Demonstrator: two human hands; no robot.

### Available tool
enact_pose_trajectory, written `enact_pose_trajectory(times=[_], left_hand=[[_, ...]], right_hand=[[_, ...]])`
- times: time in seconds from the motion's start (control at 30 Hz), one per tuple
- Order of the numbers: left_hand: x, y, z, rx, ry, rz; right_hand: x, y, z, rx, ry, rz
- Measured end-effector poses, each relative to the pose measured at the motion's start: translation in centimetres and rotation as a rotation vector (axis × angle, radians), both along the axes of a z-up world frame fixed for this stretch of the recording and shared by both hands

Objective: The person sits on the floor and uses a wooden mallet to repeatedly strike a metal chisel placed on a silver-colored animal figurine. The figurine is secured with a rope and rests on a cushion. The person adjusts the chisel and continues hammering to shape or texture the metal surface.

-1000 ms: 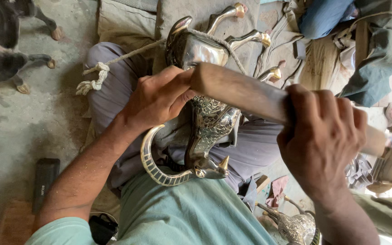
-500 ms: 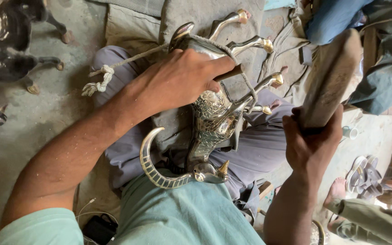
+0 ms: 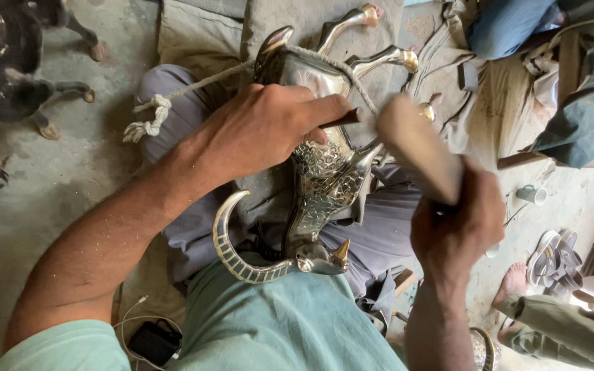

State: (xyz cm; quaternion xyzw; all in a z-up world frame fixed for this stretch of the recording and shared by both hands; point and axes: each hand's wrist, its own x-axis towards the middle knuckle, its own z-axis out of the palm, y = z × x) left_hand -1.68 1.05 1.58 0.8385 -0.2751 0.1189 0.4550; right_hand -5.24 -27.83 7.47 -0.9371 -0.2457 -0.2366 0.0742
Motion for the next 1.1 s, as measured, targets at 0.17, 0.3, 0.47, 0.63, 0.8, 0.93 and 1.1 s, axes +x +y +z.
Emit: enact_pose_trajectory(times=[0.17, 0.3, 0.47, 0.63, 0.8, 0.93, 1.1], left_hand=[[-0.1, -0.3, -1.6, -0.013, -0.106, 0.04], [-0.3, 0.4, -2.3, 0.005, -0.046, 0.042], [-0.8, 0.8, -2.8, -0.014, -0.204, 0.052], [-1.1, 0.8, -2.7, 0.01, -0.237, 0.027], [-1.2, 0.5, -3.6, 0.014, -0.262, 0.059], [-1.3, 0.7, -4.4, -0.036, -0.31, 0.081], [-1.1, 0.4, -5.3, 0.0, -0.305, 0.061]], right_hand=[[-0.6, -0.3, 1.4, 0.084, 0.286, -0.184], [0.0, -1.3, 2.5, -0.1, 0.232, -0.097], [-0.7, -1.4, 2.8, 0.19, 0.309, -0.183], [0.4, 0.3, 2.1, 0.258, 0.212, -0.039], [0.5, 0.6, 1.9, 0.506, 0.343, -0.04], [0.7, 0.9, 1.9, -0.13, 0.078, -0.05], [1.5, 0.6, 2.2, -0.337, -0.038, 0.008]])
